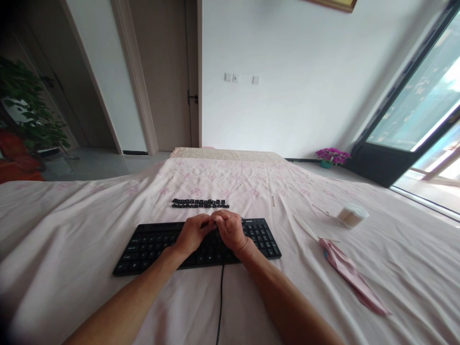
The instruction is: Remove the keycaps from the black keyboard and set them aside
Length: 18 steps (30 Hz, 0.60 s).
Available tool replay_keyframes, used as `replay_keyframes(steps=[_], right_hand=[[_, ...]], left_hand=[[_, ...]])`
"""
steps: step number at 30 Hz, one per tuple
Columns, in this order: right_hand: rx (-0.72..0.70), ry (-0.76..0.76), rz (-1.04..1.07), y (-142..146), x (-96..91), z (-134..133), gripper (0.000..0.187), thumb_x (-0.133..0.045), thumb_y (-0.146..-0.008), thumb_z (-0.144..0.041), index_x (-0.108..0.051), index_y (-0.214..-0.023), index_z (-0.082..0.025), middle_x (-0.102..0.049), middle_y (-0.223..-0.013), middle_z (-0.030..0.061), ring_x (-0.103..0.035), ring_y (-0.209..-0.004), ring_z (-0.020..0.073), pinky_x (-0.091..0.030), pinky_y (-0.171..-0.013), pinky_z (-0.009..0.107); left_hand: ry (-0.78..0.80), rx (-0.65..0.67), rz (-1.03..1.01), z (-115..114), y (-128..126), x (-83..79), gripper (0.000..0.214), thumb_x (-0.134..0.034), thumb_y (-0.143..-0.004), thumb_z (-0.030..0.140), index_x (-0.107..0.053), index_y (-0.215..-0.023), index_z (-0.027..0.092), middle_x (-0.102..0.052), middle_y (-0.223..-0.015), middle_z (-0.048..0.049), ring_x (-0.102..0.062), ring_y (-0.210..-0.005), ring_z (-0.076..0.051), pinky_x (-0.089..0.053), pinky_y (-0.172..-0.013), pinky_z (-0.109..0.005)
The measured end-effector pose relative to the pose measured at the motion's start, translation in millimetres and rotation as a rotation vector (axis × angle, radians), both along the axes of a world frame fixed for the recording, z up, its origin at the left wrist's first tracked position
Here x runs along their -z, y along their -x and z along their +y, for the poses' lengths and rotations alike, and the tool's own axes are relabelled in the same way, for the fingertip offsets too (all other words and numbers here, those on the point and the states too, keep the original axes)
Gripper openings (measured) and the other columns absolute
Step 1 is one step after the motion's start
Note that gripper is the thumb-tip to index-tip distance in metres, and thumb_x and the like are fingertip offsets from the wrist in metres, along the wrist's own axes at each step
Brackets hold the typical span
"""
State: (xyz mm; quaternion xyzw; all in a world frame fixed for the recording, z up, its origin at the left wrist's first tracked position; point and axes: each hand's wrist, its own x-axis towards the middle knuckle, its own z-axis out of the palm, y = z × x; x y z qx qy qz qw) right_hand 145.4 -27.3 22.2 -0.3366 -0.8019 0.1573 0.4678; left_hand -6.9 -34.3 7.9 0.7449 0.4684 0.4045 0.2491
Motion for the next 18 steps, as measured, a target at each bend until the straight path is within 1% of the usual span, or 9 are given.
replay_keyframes(steps=[2,3,5,8,10,13,15,18], right_hand=[[0.027,-0.061,-0.050,-1.6,0.1,-1.3,0.040,-0.032,-0.096,-0.033,-0.065,-0.077,-0.019,-0.067,-0.077,0.0053,-0.060,-0.072,0.0161,-0.047,-0.074,0.029],[0.052,-0.096,-0.078,-2.3,0.0,-1.8,0.039,-0.033,-0.096,-0.031,-0.066,-0.079,-0.019,-0.068,-0.078,0.0053,-0.060,-0.073,0.0166,-0.046,-0.075,0.030],[0.125,-0.150,-0.132,-3.5,-0.5,-2.1,0.037,-0.034,-0.096,-0.029,-0.067,-0.082,-0.020,-0.069,-0.080,0.0050,-0.059,-0.076,0.0176,-0.045,-0.079,0.031],[0.205,-0.177,-0.193,-3.8,-0.6,-0.5,0.032,-0.037,-0.095,-0.027,-0.068,-0.094,-0.022,-0.069,-0.081,0.0052,-0.058,-0.084,0.0194,-0.043,-0.085,0.033],[0.201,-0.166,-0.228,-2.8,-0.1,1.1,0.030,-0.038,-0.095,-0.027,-0.065,-0.107,-0.021,-0.068,-0.084,0.0061,-0.058,-0.087,0.0199,-0.043,-0.086,0.033],[0.150,-0.140,-0.271,-0.7,0.7,2.7,0.033,-0.037,-0.096,-0.024,-0.057,-0.121,-0.020,-0.067,-0.090,0.0066,-0.059,-0.086,0.0192,-0.045,-0.084,0.032],[0.117,-0.132,-0.292,0.5,1.0,2.9,0.034,-0.036,-0.095,-0.021,-0.054,-0.125,-0.021,-0.067,-0.095,0.0066,-0.059,-0.088,0.0188,-0.045,-0.083,0.031],[0.120,-0.121,-0.341,1.6,1.7,2.9,0.032,-0.038,-0.094,-0.021,-0.057,-0.120,-0.022,-0.066,-0.097,0.0068,-0.059,-0.089,0.0183,-0.044,-0.082,0.029]], left_hand=[[0.028,-0.001,-0.057,1.7,1.1,1.2,0.011,-0.059,-0.080,0.028,-0.066,-0.079,0.019,-0.068,-0.078,0.0005,-0.062,-0.074,-0.017,-0.045,-0.070,-0.025],[0.045,0.004,-0.099,2.6,1.5,2.2,0.010,-0.060,-0.079,0.026,-0.067,-0.084,0.020,-0.069,-0.083,0.0001,-0.063,-0.077,-0.017,-0.047,-0.072,-0.025],[0.079,0.010,-0.184,4.4,2.1,4.9,0.015,-0.059,-0.079,0.024,-0.067,-0.092,0.021,-0.071,-0.091,-0.0008,-0.065,-0.081,-0.017,-0.049,-0.076,-0.026],[0.091,-0.008,-0.266,7.3,2.8,8.6,0.019,-0.056,-0.082,0.023,-0.067,-0.097,0.021,-0.071,-0.098,-0.0023,-0.066,-0.088,-0.017,-0.051,-0.081,-0.027],[0.078,-0.016,-0.305,9.1,3.4,10.1,0.019,-0.054,-0.084,0.023,-0.067,-0.099,0.021,-0.071,-0.101,-0.0031,-0.066,-0.092,-0.017,-0.051,-0.085,-0.028],[0.076,-0.027,-0.368,11.1,4.6,11.7,0.020,-0.055,-0.084,0.022,-0.066,-0.100,0.020,-0.071,-0.102,-0.0041,-0.066,-0.092,-0.018,-0.051,-0.086,-0.029],[0.099,-0.035,-0.407,12.1,5.3,13.0,0.022,-0.056,-0.083,0.023,-0.065,-0.102,0.019,-0.071,-0.102,-0.0047,-0.067,-0.090,-0.018,-0.053,-0.082,-0.029],[0.121,-0.030,-0.428,13.0,5.9,14.8,0.025,-0.054,-0.084,0.021,-0.063,-0.107,0.019,-0.070,-0.105,-0.0050,-0.067,-0.091,-0.019,-0.055,-0.076,-0.028]])
